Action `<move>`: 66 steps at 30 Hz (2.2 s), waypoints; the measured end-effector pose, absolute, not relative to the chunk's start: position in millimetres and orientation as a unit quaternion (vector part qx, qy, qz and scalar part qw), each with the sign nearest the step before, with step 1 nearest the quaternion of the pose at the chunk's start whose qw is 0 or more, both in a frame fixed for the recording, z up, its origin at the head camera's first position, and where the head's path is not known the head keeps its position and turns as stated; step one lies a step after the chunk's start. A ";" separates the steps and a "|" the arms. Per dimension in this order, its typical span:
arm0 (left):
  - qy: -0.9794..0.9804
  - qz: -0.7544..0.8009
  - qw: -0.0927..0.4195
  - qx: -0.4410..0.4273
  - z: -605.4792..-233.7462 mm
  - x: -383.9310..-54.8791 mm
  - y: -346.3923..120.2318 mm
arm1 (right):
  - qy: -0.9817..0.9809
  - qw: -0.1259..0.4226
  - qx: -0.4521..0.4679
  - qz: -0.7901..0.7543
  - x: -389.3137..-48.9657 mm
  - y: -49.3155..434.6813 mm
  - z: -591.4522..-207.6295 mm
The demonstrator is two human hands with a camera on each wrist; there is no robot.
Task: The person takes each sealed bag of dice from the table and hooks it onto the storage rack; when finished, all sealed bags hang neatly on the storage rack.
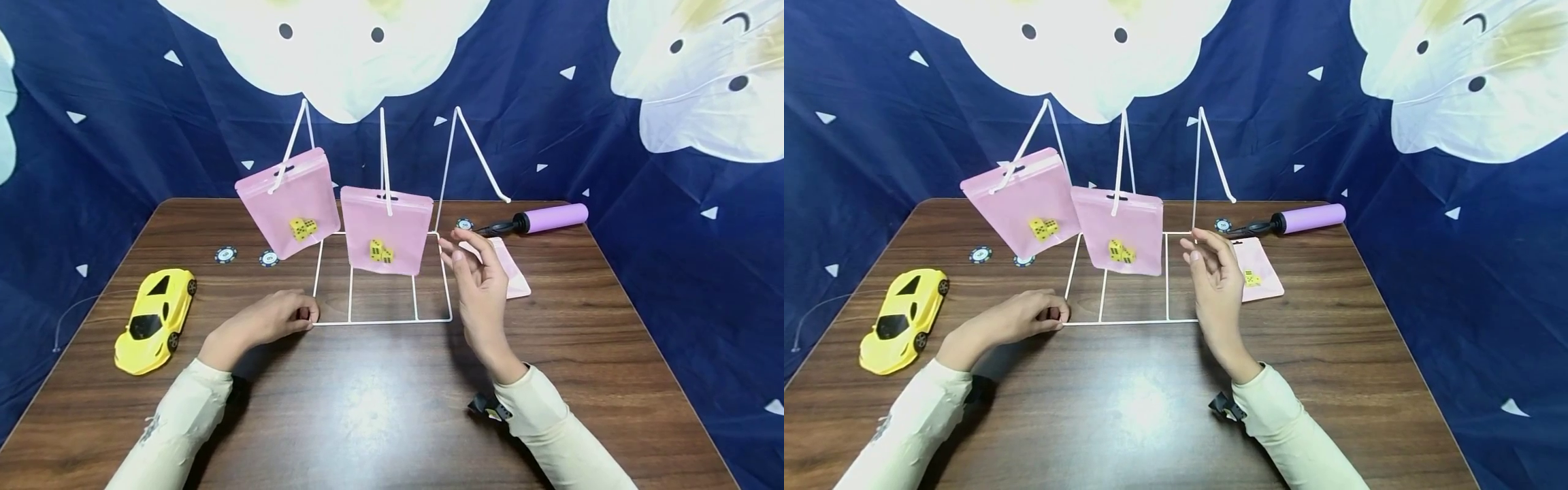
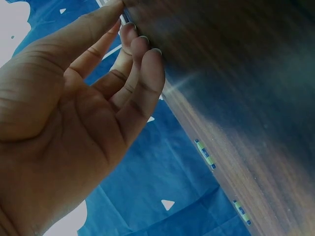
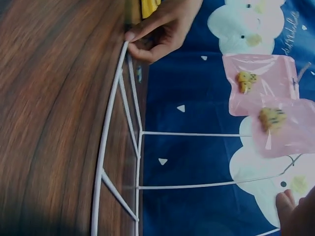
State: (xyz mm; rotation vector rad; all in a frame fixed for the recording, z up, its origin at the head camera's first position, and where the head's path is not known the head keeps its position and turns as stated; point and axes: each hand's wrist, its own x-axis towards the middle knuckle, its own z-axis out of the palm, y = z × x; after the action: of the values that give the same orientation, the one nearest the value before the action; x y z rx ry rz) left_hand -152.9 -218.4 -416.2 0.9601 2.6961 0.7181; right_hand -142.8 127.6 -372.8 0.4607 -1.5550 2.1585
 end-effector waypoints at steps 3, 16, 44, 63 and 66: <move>0.909 0.243 0.093 0.326 -416.6 -153.6 -217.9 | -0.569 0.200 0.153 0.783 -143.8 131.5 -373.8; 0.913 0.241 0.104 0.312 -415.6 -151.9 -217.1 | -0.666 0.150 0.113 0.722 -148.1 150.7 -386.9; 0.913 0.247 0.101 0.309 -413.3 -150.2 -216.6 | -0.726 0.182 0.040 0.662 -164.7 198.3 -412.5; 0.914 0.248 0.105 0.303 -415.9 -151.1 -217.7 | -0.747 0.192 -0.015 0.637 -180.3 238.2 -416.9; 0.913 0.248 0.105 0.306 -417.1 -150.0 -218.1 | -0.767 0.196 -0.017 0.611 -180.7 247.6 -418.7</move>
State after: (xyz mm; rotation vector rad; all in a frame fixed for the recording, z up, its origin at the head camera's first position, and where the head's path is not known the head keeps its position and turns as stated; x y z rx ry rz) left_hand -150.0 -218.1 -417.1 0.9030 2.6904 0.7300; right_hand -180.7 247.6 -418.7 -0.0475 -2.1470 1.7122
